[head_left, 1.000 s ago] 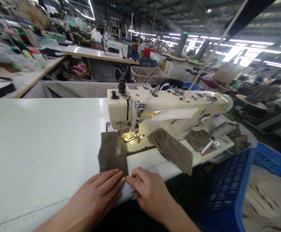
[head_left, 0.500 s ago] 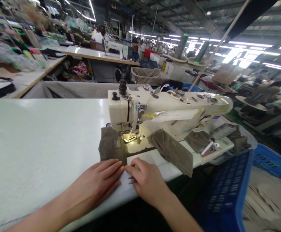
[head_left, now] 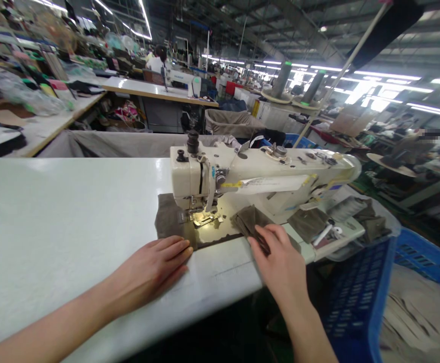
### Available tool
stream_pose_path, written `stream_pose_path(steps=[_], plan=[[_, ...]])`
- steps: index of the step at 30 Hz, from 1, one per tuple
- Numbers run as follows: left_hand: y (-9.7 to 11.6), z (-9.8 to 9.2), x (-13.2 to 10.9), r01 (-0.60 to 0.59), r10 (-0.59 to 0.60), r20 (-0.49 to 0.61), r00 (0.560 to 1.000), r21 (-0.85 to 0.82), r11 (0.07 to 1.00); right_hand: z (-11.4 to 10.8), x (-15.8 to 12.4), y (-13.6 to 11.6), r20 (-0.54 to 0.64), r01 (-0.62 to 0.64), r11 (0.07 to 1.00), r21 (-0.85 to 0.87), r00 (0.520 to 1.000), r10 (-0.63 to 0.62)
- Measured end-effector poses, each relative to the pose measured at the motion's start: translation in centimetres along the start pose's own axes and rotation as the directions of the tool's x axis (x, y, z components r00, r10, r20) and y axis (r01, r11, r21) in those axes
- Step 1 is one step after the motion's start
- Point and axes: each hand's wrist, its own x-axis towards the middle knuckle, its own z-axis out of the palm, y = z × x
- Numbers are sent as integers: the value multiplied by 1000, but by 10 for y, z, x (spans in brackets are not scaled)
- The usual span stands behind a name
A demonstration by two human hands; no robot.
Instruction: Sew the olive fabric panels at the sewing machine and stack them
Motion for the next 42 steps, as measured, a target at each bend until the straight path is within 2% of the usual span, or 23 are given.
stream_pose_path(steps=[3,7,11,20,24,26,29,32,34,37,42], plan=[[-5,-1,2,0,0,2,1000,-3,1000,2,2,11,102,-67,995,-78,992,75],[-13,-3,5,8,-8,14,1000,8,1000,8,2,15,177,-70,997,18,982,66],[-21,-6,10,7,-8,32,999,14,1000,11,2,14,165,-109,993,52,981,99],[-36,-9,21,7,-9,-18,1000,-80,997,15,6,12,203,-103,995,16,974,97],[-45,-9,23,-4,5,22,1000,-37,999,18,7,11,200,-94,995,-30,975,98],[-50,-9,23,-4,5,46,999,-25,1000,17,8,10,142,-120,993,-15,983,121],[-57,-7,24,-7,8,62,998,-15,1000,12,9,11,-13,-162,986,43,987,163],[-64,-6,26,-12,13,66,998,-23,1000,6,9,14,-190,-179,979,96,962,195],[-68,-6,27,-9,12,69,998,-36,999,3,8,18,-317,-195,972,130,921,227],[-72,-6,28,-14,18,67,998,-54,998,-2,3,21,-487,-206,960,189,830,274],[-72,-5,27,-11,14,54,998,-59,998,-21,-3,8,-643,-208,939,273,687,339]])
